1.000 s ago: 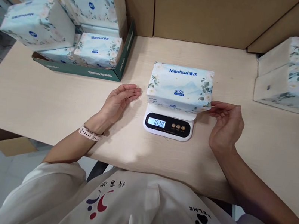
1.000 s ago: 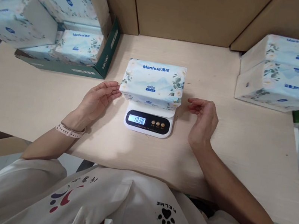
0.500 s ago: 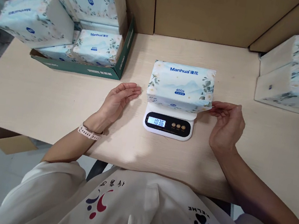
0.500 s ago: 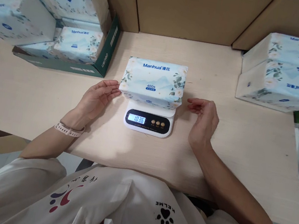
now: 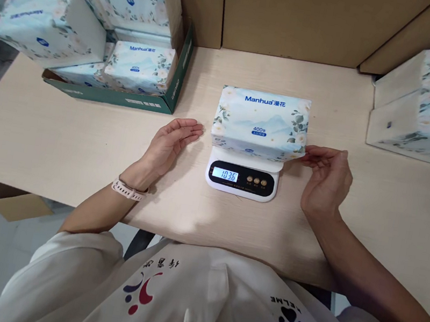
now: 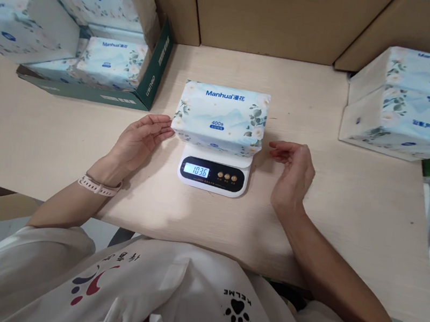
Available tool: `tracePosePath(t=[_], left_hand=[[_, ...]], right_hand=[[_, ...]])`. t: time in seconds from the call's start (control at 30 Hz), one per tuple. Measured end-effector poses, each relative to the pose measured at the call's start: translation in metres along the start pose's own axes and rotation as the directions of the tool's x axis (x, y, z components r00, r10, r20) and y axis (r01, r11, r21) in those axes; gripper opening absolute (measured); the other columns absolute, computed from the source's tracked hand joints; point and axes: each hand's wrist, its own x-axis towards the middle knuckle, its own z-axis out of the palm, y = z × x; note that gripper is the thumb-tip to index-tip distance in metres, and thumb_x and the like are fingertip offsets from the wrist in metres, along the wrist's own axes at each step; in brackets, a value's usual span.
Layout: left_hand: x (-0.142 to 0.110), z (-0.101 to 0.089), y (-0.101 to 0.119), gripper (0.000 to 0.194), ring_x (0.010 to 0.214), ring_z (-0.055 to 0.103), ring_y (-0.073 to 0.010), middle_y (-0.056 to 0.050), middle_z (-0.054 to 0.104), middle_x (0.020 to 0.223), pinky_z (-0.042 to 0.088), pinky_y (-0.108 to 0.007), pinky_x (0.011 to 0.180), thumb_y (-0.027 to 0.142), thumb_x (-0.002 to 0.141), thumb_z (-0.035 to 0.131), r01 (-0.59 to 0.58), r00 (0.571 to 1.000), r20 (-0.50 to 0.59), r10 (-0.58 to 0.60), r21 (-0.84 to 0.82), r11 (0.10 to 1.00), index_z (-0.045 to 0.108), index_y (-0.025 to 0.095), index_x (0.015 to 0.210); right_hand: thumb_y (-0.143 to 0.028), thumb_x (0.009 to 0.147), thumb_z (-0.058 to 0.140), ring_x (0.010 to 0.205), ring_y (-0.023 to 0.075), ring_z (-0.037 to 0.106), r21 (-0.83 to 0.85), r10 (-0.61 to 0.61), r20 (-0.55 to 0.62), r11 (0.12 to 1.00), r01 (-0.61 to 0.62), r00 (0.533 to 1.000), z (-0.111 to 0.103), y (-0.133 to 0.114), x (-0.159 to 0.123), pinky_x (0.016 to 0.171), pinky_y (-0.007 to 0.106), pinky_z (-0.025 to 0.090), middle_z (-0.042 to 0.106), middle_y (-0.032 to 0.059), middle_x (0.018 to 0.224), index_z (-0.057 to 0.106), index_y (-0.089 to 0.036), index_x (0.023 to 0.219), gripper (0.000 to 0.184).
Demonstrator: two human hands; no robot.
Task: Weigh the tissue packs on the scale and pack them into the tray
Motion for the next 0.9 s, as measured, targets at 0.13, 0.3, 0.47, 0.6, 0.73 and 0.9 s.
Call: tracePosePath(t=[0.13, 0.3, 0.47, 0.6, 0.73, 0.9], left_hand=[[-0.0006, 0.0005, 0.0002, 0.012, 0.106, 0.079, -0.0197, -0.008, 0.083, 0.108, 0.055, -0.042, 0.123, 0.013, 0.084, 0.078, -0.002, 1.0, 0.003, 0.002, 0.0, 1.0, 0.08, 0.016, 0.096], [-0.0004, 0.0005, 0.0002, 0.011, 0.108, 0.079, -0.0207, -0.009, 0.082, 0.108, 0.054, -0.044, 0.124, 0.013, 0.085, 0.078, 0.001, 1.0, -0.002, -0.001, 0.006, 1.0, 0.079, 0.017, 0.095], [-0.0002, 0.0, 0.0003, 0.011, 0.108, 0.079, -0.0207, -0.009, 0.082, 0.108, 0.054, -0.044, 0.125, 0.012, 0.086, 0.076, 0.0, 1.0, 0.004, 0.0, 0.01, 1.0, 0.08, 0.017, 0.095], [-0.0002, -0.0002, 0.0001, 0.01, 0.107, 0.079, -0.0208, -0.009, 0.082, 0.107, 0.054, -0.045, 0.126, 0.012, 0.086, 0.077, -0.004, 1.0, 0.007, 0.004, 0.003, 1.0, 0.08, 0.016, 0.094], [-0.0002, -0.0005, 0.0001, 0.01, 0.107, 0.079, -0.0205, -0.008, 0.083, 0.107, 0.054, -0.044, 0.125, 0.012, 0.085, 0.077, -0.006, 1.0, 0.009, 0.006, 0.011, 1.0, 0.081, 0.016, 0.094], [-0.0003, -0.0006, 0.0006, 0.01, 0.107, 0.079, -0.0207, -0.009, 0.082, 0.107, 0.054, -0.043, 0.124, 0.012, 0.085, 0.077, 0.0, 1.0, 0.01, 0.0, 0.017, 1.0, 0.081, 0.016, 0.094]], right_hand=[[-0.066, 0.106, 0.05, 0.081, 0.0187, 0.068, 0.033, 0.018, -0.005, 0.999, -0.018, 1.0, 0.0016, -0.0038, -0.0016, 0.081, 0.039, 0.052, 0.08, 0.0078, 0.093, 0.077, -0.02, 0.085, 0.058], [-0.073, 0.106, 0.05, 0.081, 0.0182, 0.067, 0.035, 0.033, -0.004, 0.999, -0.033, 0.999, 0.0029, -0.0064, -0.0017, 0.083, 0.039, 0.051, 0.079, 0.0081, 0.093, 0.075, -0.019, 0.085, 0.063], [-0.071, 0.104, 0.051, 0.081, 0.0189, 0.066, 0.031, 0.022, -0.013, 0.999, -0.022, 1.0, 0.0032, -0.0047, -0.0011, 0.081, 0.039, 0.05, 0.079, 0.0082, 0.093, 0.075, -0.02, 0.083, 0.061], [-0.069, 0.107, 0.048, 0.081, 0.0193, 0.067, 0.023, 0.006, -0.007, 1.0, -0.006, 1.0, 0.0027, -0.0036, -0.0008, 0.08, 0.039, 0.05, 0.079, 0.0106, 0.093, 0.075, -0.018, 0.084, 0.062], [-0.073, 0.106, 0.048, 0.08, 0.0188, 0.067, 0.027, 0.023, -0.015, 0.999, -0.022, 1.0, 0.0034, -0.0051, -0.0013, 0.081, 0.038, 0.051, 0.079, 0.0102, 0.092, 0.075, -0.018, 0.083, 0.065], [-0.075, 0.105, 0.047, 0.081, 0.0188, 0.067, 0.012, 0.023, -0.016, 1.0, -0.023, 1.0, 0.0048, -0.0069, -0.0023, 0.081, 0.039, 0.051, 0.079, 0.0095, 0.092, 0.075, -0.019, 0.083, 0.067]])
